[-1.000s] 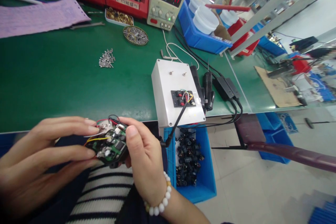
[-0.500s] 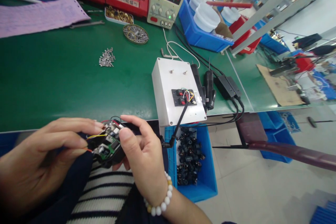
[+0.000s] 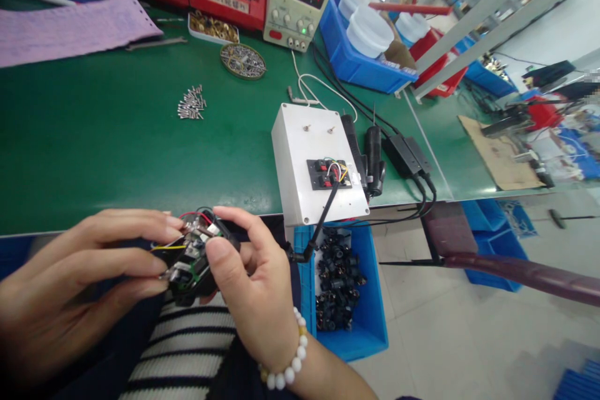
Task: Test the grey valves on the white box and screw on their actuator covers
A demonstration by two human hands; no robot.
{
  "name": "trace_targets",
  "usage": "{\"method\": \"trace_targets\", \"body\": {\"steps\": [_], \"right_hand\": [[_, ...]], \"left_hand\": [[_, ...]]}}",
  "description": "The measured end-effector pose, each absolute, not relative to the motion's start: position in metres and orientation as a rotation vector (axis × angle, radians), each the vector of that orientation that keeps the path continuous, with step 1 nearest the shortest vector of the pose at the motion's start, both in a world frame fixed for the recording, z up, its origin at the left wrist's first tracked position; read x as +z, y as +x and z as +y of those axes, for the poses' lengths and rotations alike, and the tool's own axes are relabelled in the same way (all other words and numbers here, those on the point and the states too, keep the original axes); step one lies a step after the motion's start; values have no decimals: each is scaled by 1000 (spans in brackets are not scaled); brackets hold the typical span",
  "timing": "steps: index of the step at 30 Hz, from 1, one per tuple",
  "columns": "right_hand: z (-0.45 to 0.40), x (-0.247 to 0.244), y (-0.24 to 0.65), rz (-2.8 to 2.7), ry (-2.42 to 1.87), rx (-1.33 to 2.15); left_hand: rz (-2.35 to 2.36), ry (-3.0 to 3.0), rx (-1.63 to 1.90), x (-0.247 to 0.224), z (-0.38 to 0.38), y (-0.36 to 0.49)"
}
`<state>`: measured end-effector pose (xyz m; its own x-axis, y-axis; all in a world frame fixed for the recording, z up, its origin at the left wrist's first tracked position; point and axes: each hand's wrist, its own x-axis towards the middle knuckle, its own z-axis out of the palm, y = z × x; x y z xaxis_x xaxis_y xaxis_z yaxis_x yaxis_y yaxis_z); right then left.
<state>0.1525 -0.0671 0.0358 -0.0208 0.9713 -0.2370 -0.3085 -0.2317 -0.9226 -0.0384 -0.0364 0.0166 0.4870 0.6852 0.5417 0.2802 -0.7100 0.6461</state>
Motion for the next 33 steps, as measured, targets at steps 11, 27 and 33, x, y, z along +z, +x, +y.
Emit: {"method": "trace_targets", "body": {"steps": [11, 27, 33], "right_hand": [[-68, 35, 154, -921, -1238, 1441], [-72, 42, 151, -1200, -1060, 1221], [-70, 40, 153, -1294, -1159, 1255]], "left_hand": [[985, 2163, 1092, 12, -35, -40], [1086, 751, 1035, 6, -22, -18], [1317, 1076, 1177, -8, -6, -17]]}}
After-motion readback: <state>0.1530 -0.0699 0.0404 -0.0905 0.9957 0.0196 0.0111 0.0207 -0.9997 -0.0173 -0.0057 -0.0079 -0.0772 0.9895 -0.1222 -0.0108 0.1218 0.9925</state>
